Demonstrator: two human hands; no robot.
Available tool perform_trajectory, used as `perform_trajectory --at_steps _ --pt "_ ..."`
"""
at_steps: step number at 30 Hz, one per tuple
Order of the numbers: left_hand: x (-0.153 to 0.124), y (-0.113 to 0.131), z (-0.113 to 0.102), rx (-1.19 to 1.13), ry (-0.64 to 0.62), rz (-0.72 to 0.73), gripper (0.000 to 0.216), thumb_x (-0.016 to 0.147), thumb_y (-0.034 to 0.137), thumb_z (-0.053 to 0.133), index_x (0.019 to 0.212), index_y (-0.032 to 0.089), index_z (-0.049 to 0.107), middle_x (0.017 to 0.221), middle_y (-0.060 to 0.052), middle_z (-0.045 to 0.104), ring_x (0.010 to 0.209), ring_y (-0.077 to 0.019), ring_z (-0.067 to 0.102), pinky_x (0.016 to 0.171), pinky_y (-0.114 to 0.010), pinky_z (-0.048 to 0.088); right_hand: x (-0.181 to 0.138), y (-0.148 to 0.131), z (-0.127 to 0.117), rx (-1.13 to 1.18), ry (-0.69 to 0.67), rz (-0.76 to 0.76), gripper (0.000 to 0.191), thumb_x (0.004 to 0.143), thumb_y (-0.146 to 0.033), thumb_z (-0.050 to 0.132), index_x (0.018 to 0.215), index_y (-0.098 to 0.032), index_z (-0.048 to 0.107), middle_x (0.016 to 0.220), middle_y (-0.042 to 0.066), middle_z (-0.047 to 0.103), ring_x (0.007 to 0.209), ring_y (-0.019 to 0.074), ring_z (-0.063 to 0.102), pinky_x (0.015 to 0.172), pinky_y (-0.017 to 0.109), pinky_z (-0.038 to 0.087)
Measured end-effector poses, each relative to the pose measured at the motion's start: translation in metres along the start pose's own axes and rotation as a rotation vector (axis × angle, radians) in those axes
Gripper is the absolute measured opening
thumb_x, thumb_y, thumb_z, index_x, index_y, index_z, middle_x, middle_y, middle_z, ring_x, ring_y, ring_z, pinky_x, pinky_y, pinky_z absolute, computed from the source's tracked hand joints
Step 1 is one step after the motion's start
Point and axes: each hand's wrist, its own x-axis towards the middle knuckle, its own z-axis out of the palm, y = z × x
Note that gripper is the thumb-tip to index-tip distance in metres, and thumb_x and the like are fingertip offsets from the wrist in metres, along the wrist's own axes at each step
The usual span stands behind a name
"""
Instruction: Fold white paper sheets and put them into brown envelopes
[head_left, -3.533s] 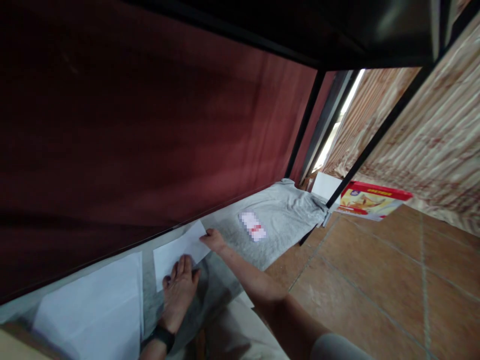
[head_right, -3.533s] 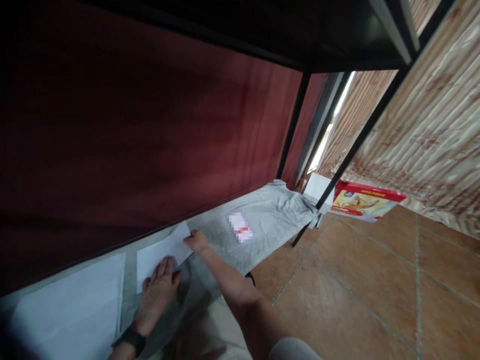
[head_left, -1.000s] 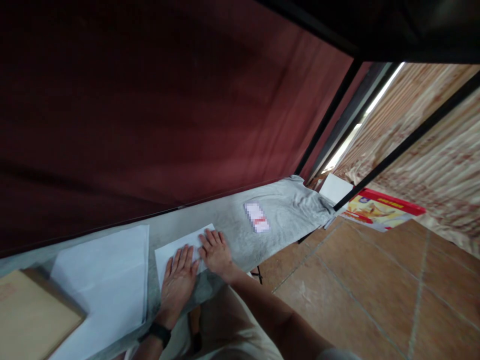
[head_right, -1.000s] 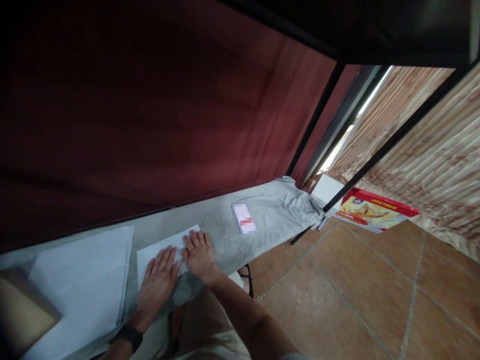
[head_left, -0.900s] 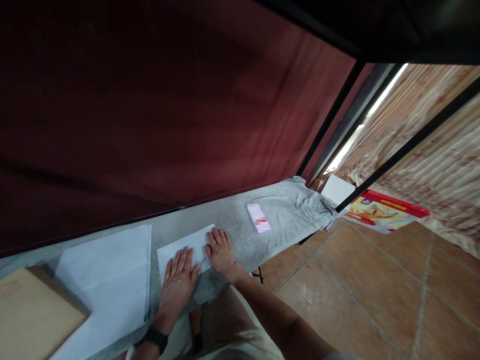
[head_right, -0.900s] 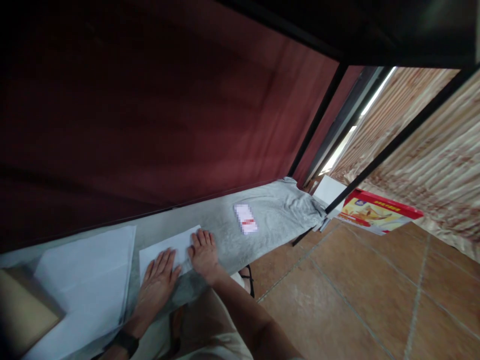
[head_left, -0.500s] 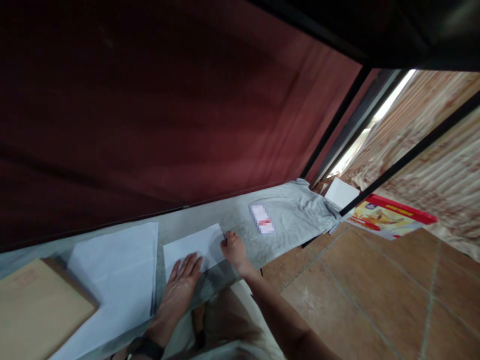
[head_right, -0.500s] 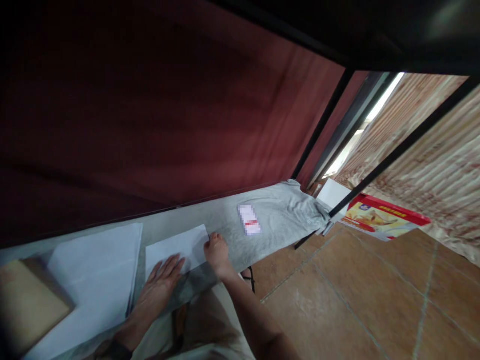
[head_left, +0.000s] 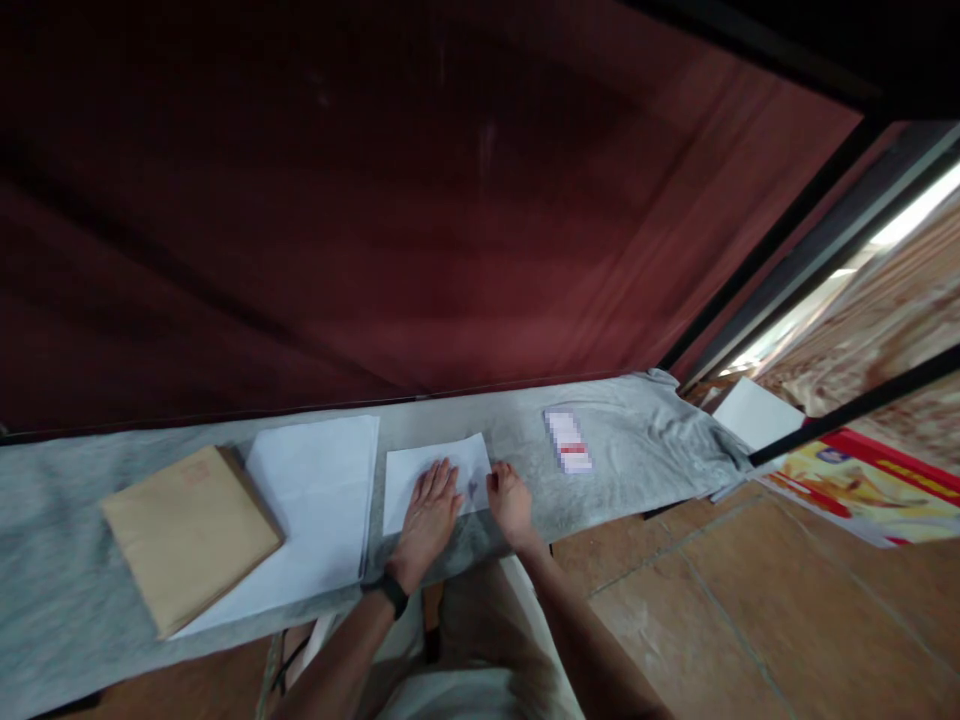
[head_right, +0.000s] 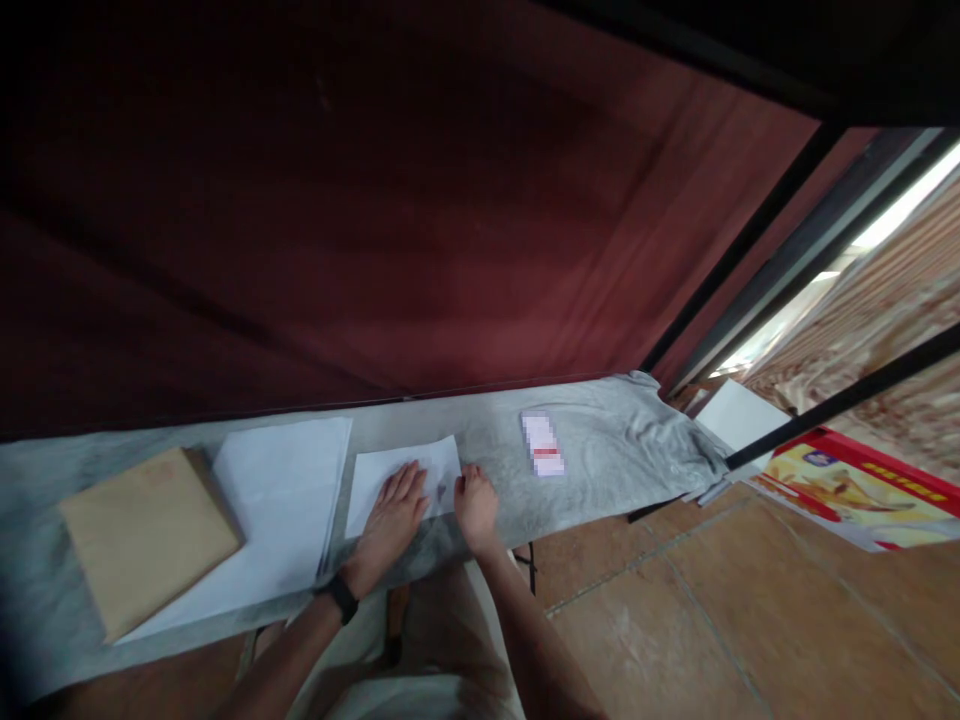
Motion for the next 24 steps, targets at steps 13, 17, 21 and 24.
perform_trajectory --at_steps 13,17,21,24 --pt "-0.015 -0.020 0.006 0.044 0.090 -0.213 0.062 0.102 0.045 0.034 0.149 0.007 0.045 0.156 -0.019 0.044 0.148 -0.0308 0.037 0.121 -0.050 0.029 -0.007 0.008 0.010 -0.014 0.106 -0.091 0.022 0.102 -0.021 0.046 0.111 -0.020 0.065 0.104 0.006 0.071 0.094 0.0179 0.067 0.080 0.024 0.044" --pt "-0.040 -0.014 0.001 0.041 0.114 -0.174 0.055 0.102 0.038 0.035 0.147 0.010 0.049 0.156 -0.018 0.044 0.147 -0.0312 0.038 0.120 -0.053 0.032 -0.007 0.007 0.010 -0.017 0.116 -0.087 0.021 0.101 -0.020 0.046 0.110 -0.020 0.065 0.103 0.006 0.071 0.093 0.0171 0.068 0.078 0.023 0.044" --pt "-0.052 -0.006 -0.006 0.021 0.089 -0.083 0.050 0.101 0.035 0.039 0.145 0.018 0.053 0.154 -0.010 0.049 0.146 -0.0287 0.041 0.120 -0.052 0.032 -0.007 0.006 0.010 -0.021 0.120 -0.090 0.020 0.100 -0.019 0.047 0.109 -0.021 0.065 0.103 0.005 0.071 0.093 0.0167 0.068 0.077 0.023 0.043" --pt "-0.052 -0.006 -0.009 0.017 0.092 -0.080 0.049 0.101 0.035 0.040 0.144 0.018 0.055 0.153 -0.010 0.050 0.145 -0.0281 0.042 0.120 -0.052 0.033 -0.006 0.006 0.011 -0.011 0.122 -0.091 0.021 0.100 -0.019 0.046 0.108 -0.021 0.065 0.103 0.006 0.072 0.092 0.0169 0.068 0.076 0.023 0.044"
